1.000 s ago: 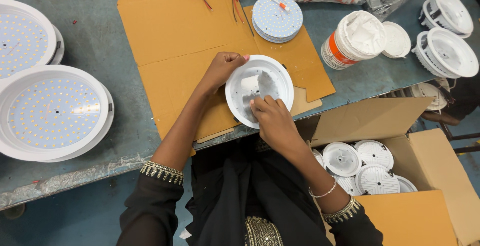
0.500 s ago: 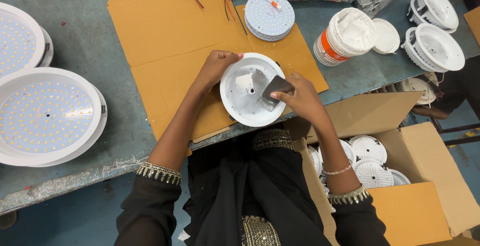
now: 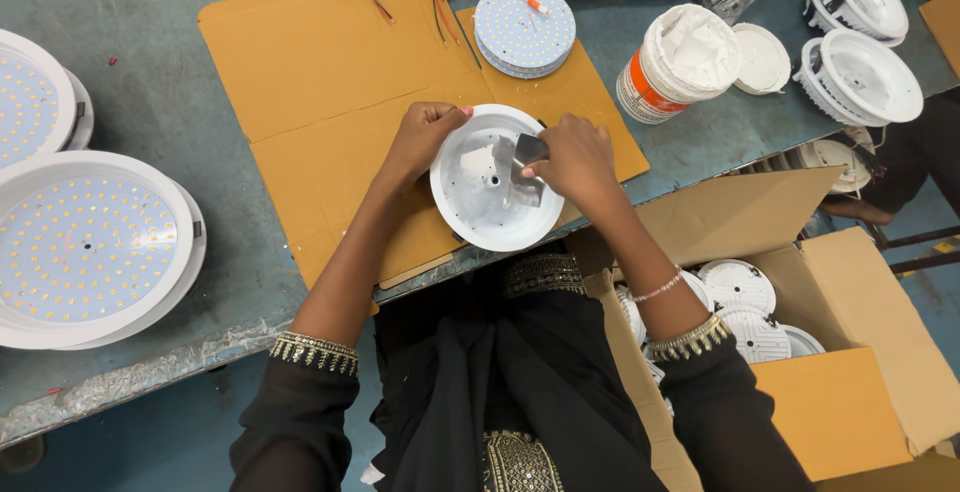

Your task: The person applies adhesive from a container to the inner and outer surfaces of LED light fixtures using a small metal spreader, then presses LED boards onto the fixtures and places the assembled units into a cardboard box.

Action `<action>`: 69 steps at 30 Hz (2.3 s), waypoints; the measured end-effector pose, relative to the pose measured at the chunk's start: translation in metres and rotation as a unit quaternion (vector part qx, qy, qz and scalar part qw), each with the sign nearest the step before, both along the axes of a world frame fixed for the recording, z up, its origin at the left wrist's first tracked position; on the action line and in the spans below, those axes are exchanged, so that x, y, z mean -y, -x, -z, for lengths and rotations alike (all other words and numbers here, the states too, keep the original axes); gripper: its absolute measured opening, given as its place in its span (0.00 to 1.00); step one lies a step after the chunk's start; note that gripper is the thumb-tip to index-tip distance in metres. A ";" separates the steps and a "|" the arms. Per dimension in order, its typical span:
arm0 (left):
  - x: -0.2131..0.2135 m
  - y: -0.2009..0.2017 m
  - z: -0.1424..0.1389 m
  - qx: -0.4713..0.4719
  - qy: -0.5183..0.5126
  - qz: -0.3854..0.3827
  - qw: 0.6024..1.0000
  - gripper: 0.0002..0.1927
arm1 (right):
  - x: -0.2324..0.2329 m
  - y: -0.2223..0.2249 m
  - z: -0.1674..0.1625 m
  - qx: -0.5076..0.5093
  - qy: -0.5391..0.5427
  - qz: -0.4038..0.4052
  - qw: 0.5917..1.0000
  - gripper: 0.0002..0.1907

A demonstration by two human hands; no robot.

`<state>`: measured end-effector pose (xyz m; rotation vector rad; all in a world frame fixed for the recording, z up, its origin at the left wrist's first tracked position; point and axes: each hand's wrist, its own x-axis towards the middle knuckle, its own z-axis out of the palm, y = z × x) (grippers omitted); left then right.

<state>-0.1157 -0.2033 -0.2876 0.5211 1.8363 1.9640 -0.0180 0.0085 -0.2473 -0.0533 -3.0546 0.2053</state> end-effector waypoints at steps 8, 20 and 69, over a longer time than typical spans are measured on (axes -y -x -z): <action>0.004 -0.008 -0.010 0.016 -0.015 0.006 1.000 0.21 | 0.006 0.014 -0.021 0.055 -0.014 -0.008 0.998 0.18; 0.012 -0.013 -0.023 0.040 -0.002 -0.010 0.999 0.17 | -0.107 0.003 -0.113 -0.070 0.187 -0.080 0.977 0.34; 0.015 -0.008 -0.022 0.053 -0.036 -0.075 0.995 0.20 | -0.171 -0.004 -0.155 -0.130 0.498 0.027 0.857 0.10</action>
